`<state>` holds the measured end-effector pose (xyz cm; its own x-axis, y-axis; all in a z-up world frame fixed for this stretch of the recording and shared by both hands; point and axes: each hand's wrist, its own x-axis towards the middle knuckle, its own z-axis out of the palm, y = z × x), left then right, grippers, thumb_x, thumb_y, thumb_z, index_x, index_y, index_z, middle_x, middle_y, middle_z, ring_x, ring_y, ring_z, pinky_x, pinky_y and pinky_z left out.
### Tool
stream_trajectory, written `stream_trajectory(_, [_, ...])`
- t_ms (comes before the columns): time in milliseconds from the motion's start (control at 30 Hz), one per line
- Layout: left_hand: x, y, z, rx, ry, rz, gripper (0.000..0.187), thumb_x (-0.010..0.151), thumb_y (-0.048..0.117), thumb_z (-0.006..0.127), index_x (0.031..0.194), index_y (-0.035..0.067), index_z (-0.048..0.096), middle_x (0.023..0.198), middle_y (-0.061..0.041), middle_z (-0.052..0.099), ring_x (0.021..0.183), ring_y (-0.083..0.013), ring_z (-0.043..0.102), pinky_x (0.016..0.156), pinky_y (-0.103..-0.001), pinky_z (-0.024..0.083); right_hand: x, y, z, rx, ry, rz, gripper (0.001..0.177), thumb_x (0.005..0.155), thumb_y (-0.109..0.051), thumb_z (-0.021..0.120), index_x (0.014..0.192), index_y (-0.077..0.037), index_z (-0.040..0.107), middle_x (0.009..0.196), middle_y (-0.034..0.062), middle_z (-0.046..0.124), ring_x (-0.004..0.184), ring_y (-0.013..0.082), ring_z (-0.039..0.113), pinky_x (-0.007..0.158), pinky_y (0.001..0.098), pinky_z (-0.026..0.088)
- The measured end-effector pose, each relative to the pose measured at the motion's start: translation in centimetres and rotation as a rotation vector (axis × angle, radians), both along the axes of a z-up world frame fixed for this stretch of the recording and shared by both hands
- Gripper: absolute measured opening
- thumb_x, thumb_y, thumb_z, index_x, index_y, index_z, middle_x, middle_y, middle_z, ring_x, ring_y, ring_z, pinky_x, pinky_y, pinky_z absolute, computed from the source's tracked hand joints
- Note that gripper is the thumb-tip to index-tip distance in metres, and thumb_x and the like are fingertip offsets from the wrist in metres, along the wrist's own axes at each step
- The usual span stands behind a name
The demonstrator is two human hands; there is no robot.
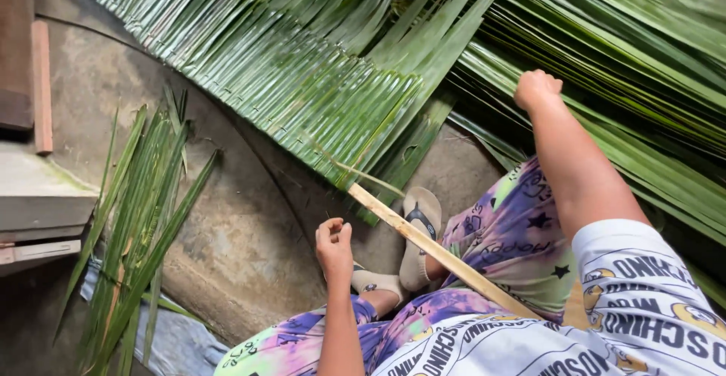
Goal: Weaving palm leaves onto a wooden stick to create a thatched roofing panel
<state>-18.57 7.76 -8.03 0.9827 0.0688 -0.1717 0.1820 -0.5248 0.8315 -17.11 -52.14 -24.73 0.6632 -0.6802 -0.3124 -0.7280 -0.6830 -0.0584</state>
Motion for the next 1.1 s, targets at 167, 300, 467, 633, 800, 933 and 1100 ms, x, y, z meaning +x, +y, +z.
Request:
stream_trajectory(167, [-2.2, 0.1, -0.6, 0.119, 0.043, -0.113, 0.019, 0.084, 0.025, 0.079, 0.102, 0.020, 0.073, 0.096, -0.002, 0.067, 0.081, -0.0206, 0.075, 0.073, -0.032, 0.060, -0.3, 2.9, 0.7, -0.029, -0.023, 0.046, 0.052, 0.102, -0.017, 0.031, 0.125, 0.011, 0.069, 0.115, 0.0278, 0.070, 0.110, 0.0502, 0.066, 0.090, 0.0646, 0.040])
stream_trajectory(300, [-3.1, 0.6, 0.1, 0.183, 0.027, -0.123, 0.020, 0.084, 0.028, 0.079, 0.103, 0.023, 0.073, 0.096, 0.001, 0.067, 0.082, -0.0188, 0.076, 0.075, -0.031, 0.060, 0.7, 3.4, -1.9, -0.216, -0.011, 0.164, 0.045, 0.104, -0.012, 0.033, 0.119, 0.013, 0.067, 0.108, 0.0293, 0.070, 0.101, 0.0504, 0.068, 0.086, 0.0662, 0.036])
stream_trajectory(467, [-3.1, 0.3, 3.1, 0.258, 0.077, -0.144, 0.019, 0.089, 0.030, 0.075, 0.106, 0.024, 0.069, 0.104, 0.004, 0.066, 0.090, -0.0185, 0.075, 0.079, -0.036, 0.059, 0.7, 1.6, -2.4, -0.022, 0.135, 0.182, 0.044, 0.098, -0.013, 0.045, 0.122, 0.008, 0.075, 0.115, 0.0264, 0.077, 0.108, 0.0471, 0.072, 0.083, 0.0626, 0.047])
stream_trajectory(633, [-2.8, 0.8, 4.5, 0.240, -0.107, -0.261, 0.022, 0.085, 0.012, 0.071, 0.107, 0.012, 0.068, 0.106, -0.003, 0.064, 0.070, -0.0168, 0.063, 0.069, -0.034, 0.054, -1.8, 0.9, 6.3, -0.050, 0.367, 0.137, 0.034, 0.087, -0.017, 0.068, 0.113, -0.002, 0.084, 0.113, 0.0174, 0.082, 0.098, 0.0338, 0.079, 0.079, 0.0472, 0.060])
stream_trajectory(800, [-2.8, 1.6, 6.4, 0.237, -0.160, -0.282, 0.025, 0.085, 0.011, 0.072, 0.110, 0.013, 0.067, 0.111, -0.002, 0.063, 0.074, -0.0174, 0.065, 0.071, -0.034, 0.054, -8.2, -6.7, 12.8, 0.049, 0.404, 0.091, 0.036, 0.084, -0.012, 0.065, 0.105, 0.009, 0.085, 0.104, 0.0244, 0.084, 0.089, 0.0409, 0.081, 0.078, 0.0484, 0.063])
stream_trajectory(933, [-2.5, 1.5, 8.3, 0.156, -0.276, -0.306, 0.024, 0.086, 0.007, 0.071, 0.110, 0.008, 0.066, 0.110, -0.008, 0.061, 0.077, -0.0203, 0.063, 0.073, -0.033, 0.055, -12.1, -8.4, 23.2, 0.450, 0.083, -0.106, 0.044, 0.094, 0.005, 0.073, 0.138, 0.009, 0.069, 0.098, 0.0298, 0.083, 0.076, 0.0410, 0.072, 0.076, 0.0492, 0.055])
stream_trajectory(1100, [-3.0, 0.6, 12.6, 0.057, -0.298, -0.326, 0.022, 0.088, 0.005, 0.069, 0.110, 0.006, 0.066, 0.108, -0.008, 0.060, 0.078, -0.0174, 0.060, 0.068, -0.030, 0.056, -15.5, -10.5, 29.8, 0.394, -0.427, -0.001, 0.042, 0.089, 0.011, 0.080, 0.130, 0.010, 0.072, 0.101, 0.0243, 0.073, 0.075, 0.0338, 0.064, 0.069, 0.0430, 0.051])
